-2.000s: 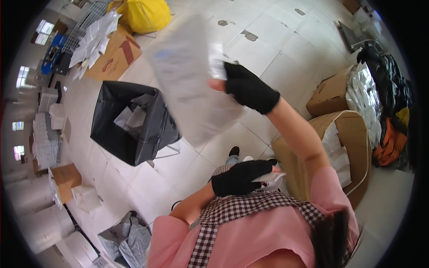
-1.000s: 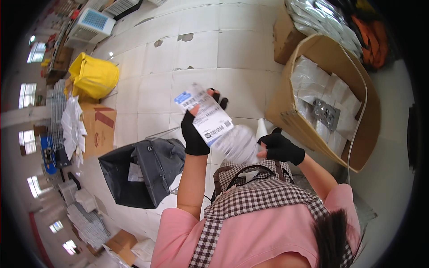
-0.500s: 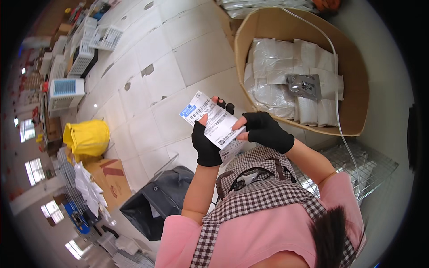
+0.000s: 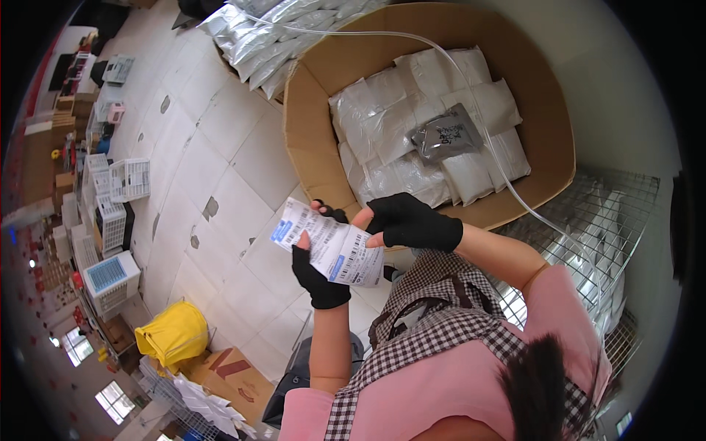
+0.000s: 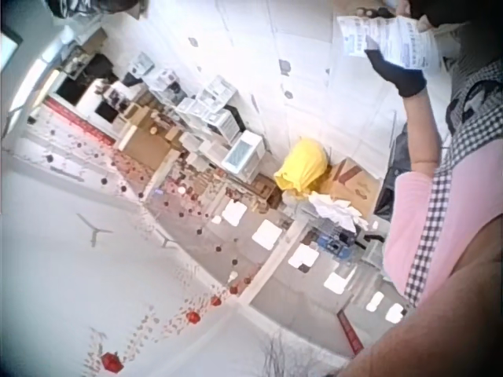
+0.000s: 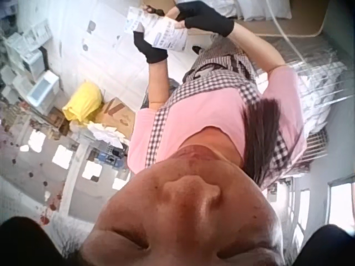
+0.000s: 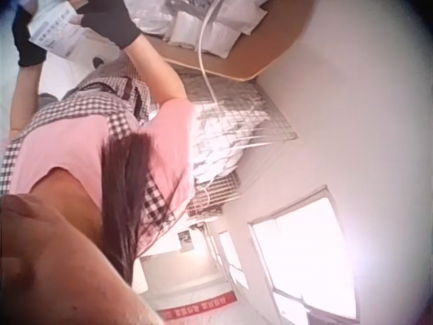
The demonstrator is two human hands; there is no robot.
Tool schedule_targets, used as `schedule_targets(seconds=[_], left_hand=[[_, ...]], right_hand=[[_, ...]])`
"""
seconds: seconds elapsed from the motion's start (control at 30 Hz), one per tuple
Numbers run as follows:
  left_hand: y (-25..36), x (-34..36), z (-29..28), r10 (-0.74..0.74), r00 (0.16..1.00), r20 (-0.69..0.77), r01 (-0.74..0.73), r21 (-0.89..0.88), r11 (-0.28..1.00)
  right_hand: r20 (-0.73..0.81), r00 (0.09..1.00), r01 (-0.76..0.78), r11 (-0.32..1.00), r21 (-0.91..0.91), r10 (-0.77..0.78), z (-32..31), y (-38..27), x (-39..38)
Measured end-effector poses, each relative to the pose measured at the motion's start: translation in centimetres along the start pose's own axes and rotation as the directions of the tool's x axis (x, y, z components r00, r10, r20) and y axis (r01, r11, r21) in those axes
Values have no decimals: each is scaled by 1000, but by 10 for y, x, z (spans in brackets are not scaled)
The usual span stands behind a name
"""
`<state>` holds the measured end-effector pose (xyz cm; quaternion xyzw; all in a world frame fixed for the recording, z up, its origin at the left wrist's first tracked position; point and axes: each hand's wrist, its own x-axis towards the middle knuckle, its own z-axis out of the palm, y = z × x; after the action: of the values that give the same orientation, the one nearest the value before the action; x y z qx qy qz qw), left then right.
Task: The person repeatedly picks up white padded envelopes from a large cardboard box, peels off the shipping labels, and places the envelopes into a black bin. The process is performed one at a time in a repetitive loop.
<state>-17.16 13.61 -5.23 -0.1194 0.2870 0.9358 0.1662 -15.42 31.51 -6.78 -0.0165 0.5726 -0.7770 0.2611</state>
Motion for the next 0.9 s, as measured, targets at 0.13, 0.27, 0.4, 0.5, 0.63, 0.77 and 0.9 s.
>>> schedule_targets(seconds=[0.13, 0.27, 0.4, 0.5, 0.63, 0.77, 0.9], left_hand=[[-16, 15, 9, -48, 999, -17, 47, -29, 998], [-25, 27, 15, -72, 997, -27, 73, 4, 997], [-30, 29, 28, -95, 994, -54, 97, 42, 994], [-32, 29, 26, -140, 990, 35, 138, 56, 989], [-32, 29, 26, -116, 992, 49, 109, 120, 987], [-33, 25, 22, -78, 997, 19, 73, 191, 979], [-38, 22, 23, -98, 994, 37, 93, 119, 988]], right_hand=[[32, 998, 59, 991, -116, -56, -26, 8, 5], [-23, 1000, -13, 998, 69, 15, -32, -10, 3], [12, 1000, 2, 999, -51, -2, -39, -18, 0], [5, 1000, 26, 997, -75, -25, -42, -10, -2], [-69, 990, 111, 987, -119, -120, -37, -12, -10], [-143, 977, 146, 983, -111, -161, -35, -7, -15], [-214, 977, 46, 995, 85, -27, -33, -14, -17]])
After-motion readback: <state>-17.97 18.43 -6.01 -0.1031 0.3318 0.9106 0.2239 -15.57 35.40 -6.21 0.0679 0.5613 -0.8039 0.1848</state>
